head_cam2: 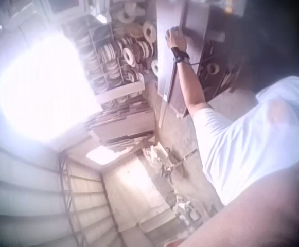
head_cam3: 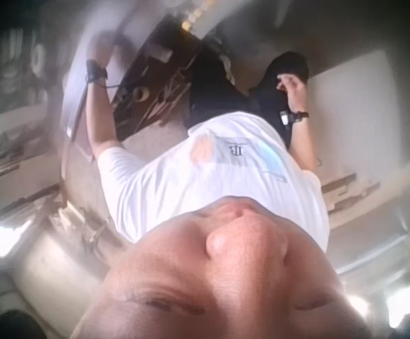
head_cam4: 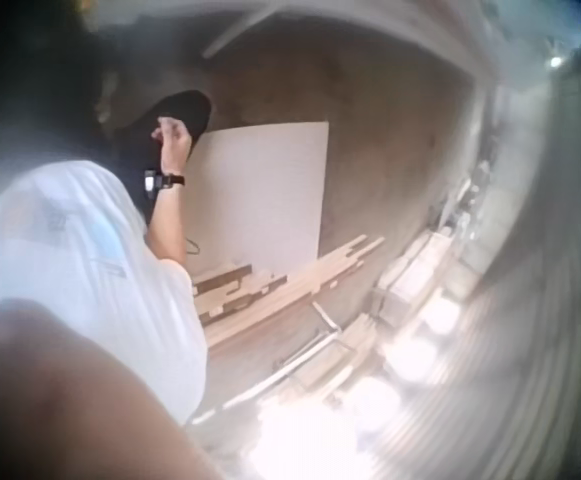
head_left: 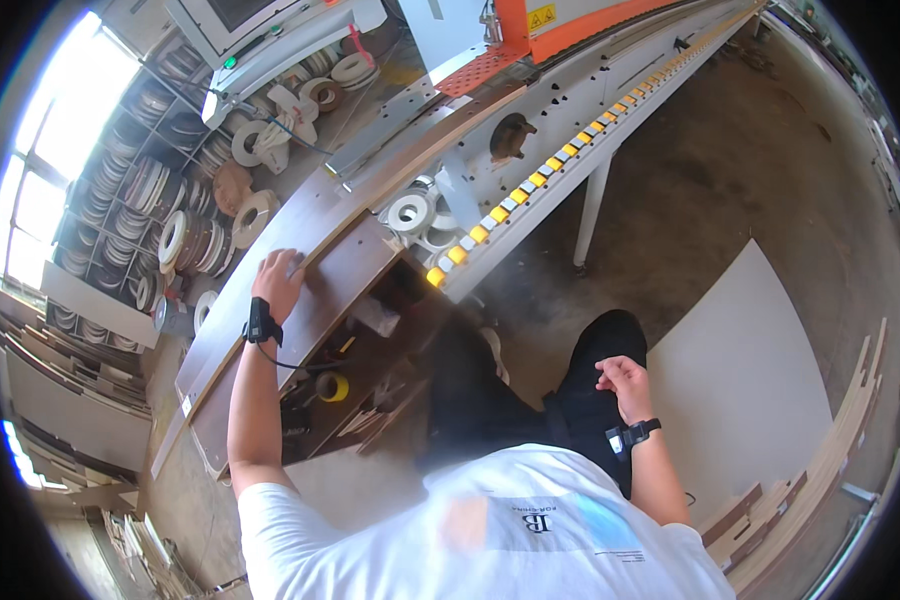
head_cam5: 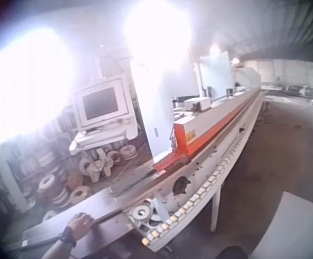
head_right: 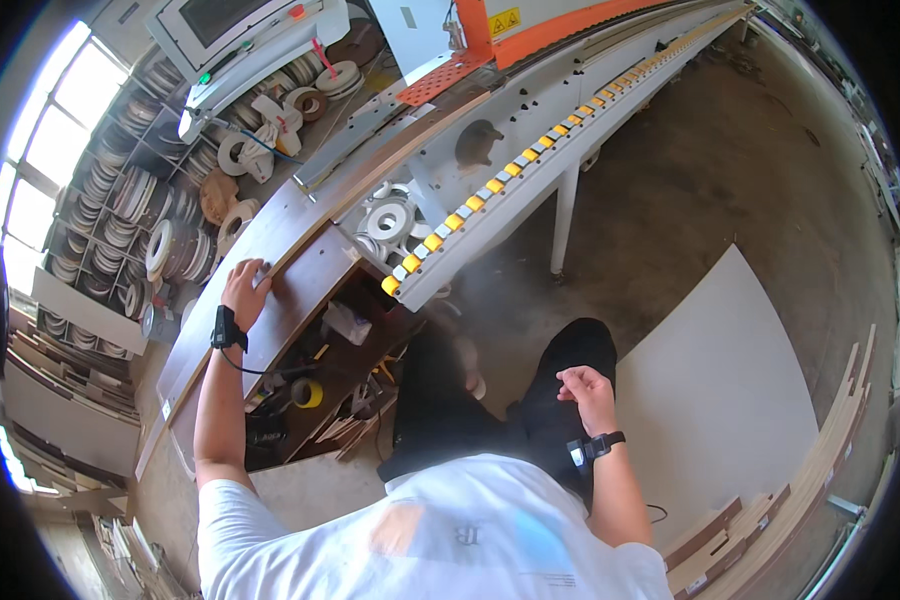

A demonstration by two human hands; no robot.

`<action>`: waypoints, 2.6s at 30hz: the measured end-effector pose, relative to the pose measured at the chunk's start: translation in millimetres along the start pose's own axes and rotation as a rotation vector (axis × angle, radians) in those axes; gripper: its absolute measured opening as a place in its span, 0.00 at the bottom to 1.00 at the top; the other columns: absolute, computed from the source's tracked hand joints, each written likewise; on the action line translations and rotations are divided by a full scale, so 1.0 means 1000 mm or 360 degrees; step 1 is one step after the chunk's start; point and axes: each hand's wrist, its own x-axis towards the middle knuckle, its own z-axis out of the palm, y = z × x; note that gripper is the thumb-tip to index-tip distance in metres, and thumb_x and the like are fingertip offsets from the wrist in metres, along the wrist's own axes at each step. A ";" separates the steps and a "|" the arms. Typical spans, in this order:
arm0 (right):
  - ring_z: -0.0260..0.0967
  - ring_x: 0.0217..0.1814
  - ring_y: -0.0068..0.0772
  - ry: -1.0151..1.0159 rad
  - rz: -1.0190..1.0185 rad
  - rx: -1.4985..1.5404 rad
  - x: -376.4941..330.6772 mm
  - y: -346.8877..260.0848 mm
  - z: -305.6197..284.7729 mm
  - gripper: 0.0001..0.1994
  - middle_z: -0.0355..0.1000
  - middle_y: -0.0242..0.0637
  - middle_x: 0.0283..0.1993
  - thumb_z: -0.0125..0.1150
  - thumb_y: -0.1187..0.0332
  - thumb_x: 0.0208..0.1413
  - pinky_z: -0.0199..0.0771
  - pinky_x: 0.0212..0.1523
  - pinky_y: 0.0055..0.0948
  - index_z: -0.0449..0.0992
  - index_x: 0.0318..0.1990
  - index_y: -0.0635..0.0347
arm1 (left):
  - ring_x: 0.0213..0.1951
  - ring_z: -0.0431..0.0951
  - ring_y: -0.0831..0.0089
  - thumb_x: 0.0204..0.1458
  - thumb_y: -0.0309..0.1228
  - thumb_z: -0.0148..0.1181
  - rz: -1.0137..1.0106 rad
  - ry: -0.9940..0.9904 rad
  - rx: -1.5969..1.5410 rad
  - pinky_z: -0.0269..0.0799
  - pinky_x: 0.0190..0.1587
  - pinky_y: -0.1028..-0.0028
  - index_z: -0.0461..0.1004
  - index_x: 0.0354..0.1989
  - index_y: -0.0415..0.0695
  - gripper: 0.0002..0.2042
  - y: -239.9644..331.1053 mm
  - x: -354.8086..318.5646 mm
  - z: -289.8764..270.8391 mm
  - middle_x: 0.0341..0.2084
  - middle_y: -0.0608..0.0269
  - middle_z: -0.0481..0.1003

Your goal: Operating an edge-banding machine to apply veneer to the edges of wooden furniture panels.

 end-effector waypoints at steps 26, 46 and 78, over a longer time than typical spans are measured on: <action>0.75 0.34 0.19 0.0097 0.0169 -0.0031 0.016 -0.002 0.007 0.09 0.81 0.34 0.40 0.62 0.65 0.69 0.83 0.36 0.27 0.82 0.41 0.62 | 0.50 0.80 0.60 0.62 0.43 0.58 0.0022 0.0243 0.0260 0.82 0.46 0.61 0.84 0.42 0.55 0.11 0.137 0.200 0.087 0.45 0.66 0.79; 0.75 0.33 0.20 0.0181 0.0082 0.0131 0.011 -0.004 0.007 0.09 0.82 0.35 0.40 0.63 0.65 0.68 0.84 0.37 0.28 0.82 0.41 0.62 | 0.54 0.77 0.60 0.61 0.42 0.57 0.0286 0.0624 0.0139 0.73 0.53 0.57 0.79 0.50 0.50 0.15 0.194 0.270 0.135 0.48 0.65 0.79; 0.75 0.36 0.19 0.0049 0.0068 0.0057 0.038 -0.002 0.023 0.09 0.81 0.33 0.43 0.59 0.64 0.73 0.83 0.36 0.26 0.80 0.43 0.58 | 0.49 0.80 0.62 0.64 0.41 0.61 -0.0223 0.0216 0.0248 0.78 0.51 0.63 0.84 0.49 0.55 0.11 -0.035 0.010 0.019 0.47 0.71 0.83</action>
